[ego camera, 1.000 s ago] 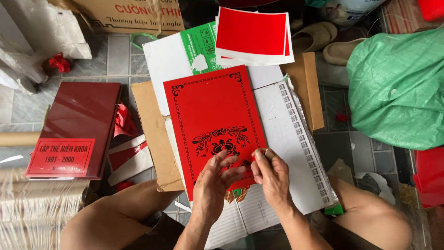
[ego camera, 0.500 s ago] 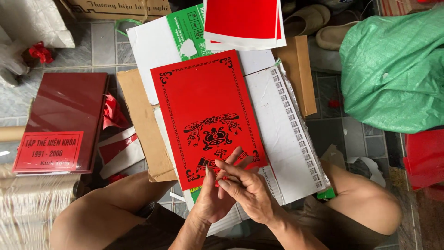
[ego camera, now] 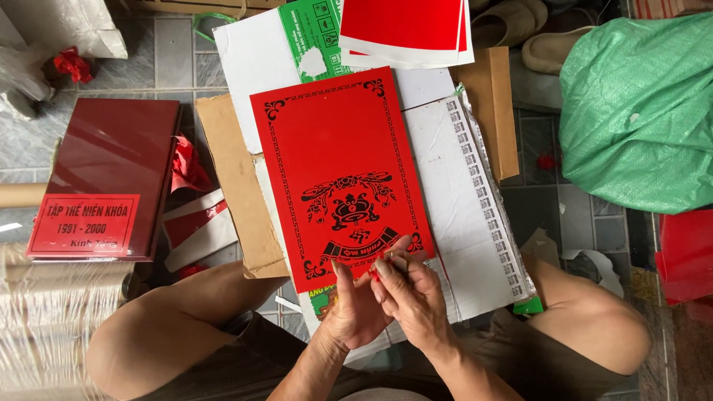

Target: Manually removing excess material from a die-cut red sticker design with a small tool.

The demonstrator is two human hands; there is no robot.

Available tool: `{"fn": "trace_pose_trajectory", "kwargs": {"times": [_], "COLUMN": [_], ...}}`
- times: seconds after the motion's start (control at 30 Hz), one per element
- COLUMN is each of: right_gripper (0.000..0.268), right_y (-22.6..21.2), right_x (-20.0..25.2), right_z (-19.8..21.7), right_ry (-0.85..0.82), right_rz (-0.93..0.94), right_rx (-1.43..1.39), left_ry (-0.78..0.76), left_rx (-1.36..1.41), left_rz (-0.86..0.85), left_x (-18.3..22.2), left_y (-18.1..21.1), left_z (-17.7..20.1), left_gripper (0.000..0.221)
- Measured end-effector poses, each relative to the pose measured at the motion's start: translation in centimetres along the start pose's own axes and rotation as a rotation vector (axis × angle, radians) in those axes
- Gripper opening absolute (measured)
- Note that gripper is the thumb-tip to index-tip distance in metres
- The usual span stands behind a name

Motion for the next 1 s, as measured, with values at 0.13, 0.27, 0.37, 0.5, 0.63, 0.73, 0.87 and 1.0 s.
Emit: {"fn": "trace_pose_trajectory", "kwargs": {"times": [0.13, 0.27, 0.37, 0.5, 0.63, 0.73, 0.87, 1.0], "right_gripper": [0.017, 0.019, 0.016, 0.018, 0.035, 0.03, 0.025, 0.024], "right_y": [-1.9, -3.4, -3.4, -9.0, -15.3, -15.6, -14.5, -13.4], "right_x": [0.3, 0.1, -2.3, -7.4, -11.4, -14.7, -18.1, -18.8], "right_z": [-1.5, -1.4, 4.6, 15.0, 24.0, 32.0, 39.8, 40.9], "right_ry": [-0.054, -0.112, 0.025, 0.497, 0.732, 0.713, 0.716, 0.682], "right_rz": [0.056, 0.242, 0.084, 0.351, 0.5, 0.475, 0.352, 0.368], "right_rx": [0.156, 0.24, 0.104, 0.367, 1.147, 1.2, 1.114, 1.36], "left_ry": [-0.038, 0.073, 0.183, 0.233, 0.446, 0.588, 0.754, 0.913], "left_rx": [0.03, -0.125, -0.179, -0.2, -0.279, -0.268, -0.308, -0.739], "left_rz": [-0.111, -0.067, -0.132, -0.252, -0.484, -0.606, -0.635, -0.691], "left_x": [0.3, 0.4, -0.1, 1.8, 5.6, 8.0, 8.9, 6.6], "left_y": [1.1, 1.6, 2.2, 4.4, 8.1, 10.6, 13.0, 17.4], "left_z": [-1.1, -0.6, -0.5, 1.5, 5.6, 8.0, 9.4, 8.4], "left_gripper": [0.129, 0.125, 0.123, 0.106, 0.073, 0.062, 0.063, 0.059]}}
Point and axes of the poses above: each hand's wrist, its own x-axis away from the middle knuckle, its own z-axis out of the back of the hand, y = z × x, the point moved 2 cm from there along -x, towards the middle knuckle, and after that the axes turned 14 degrees about y, right-handed, at the moved point
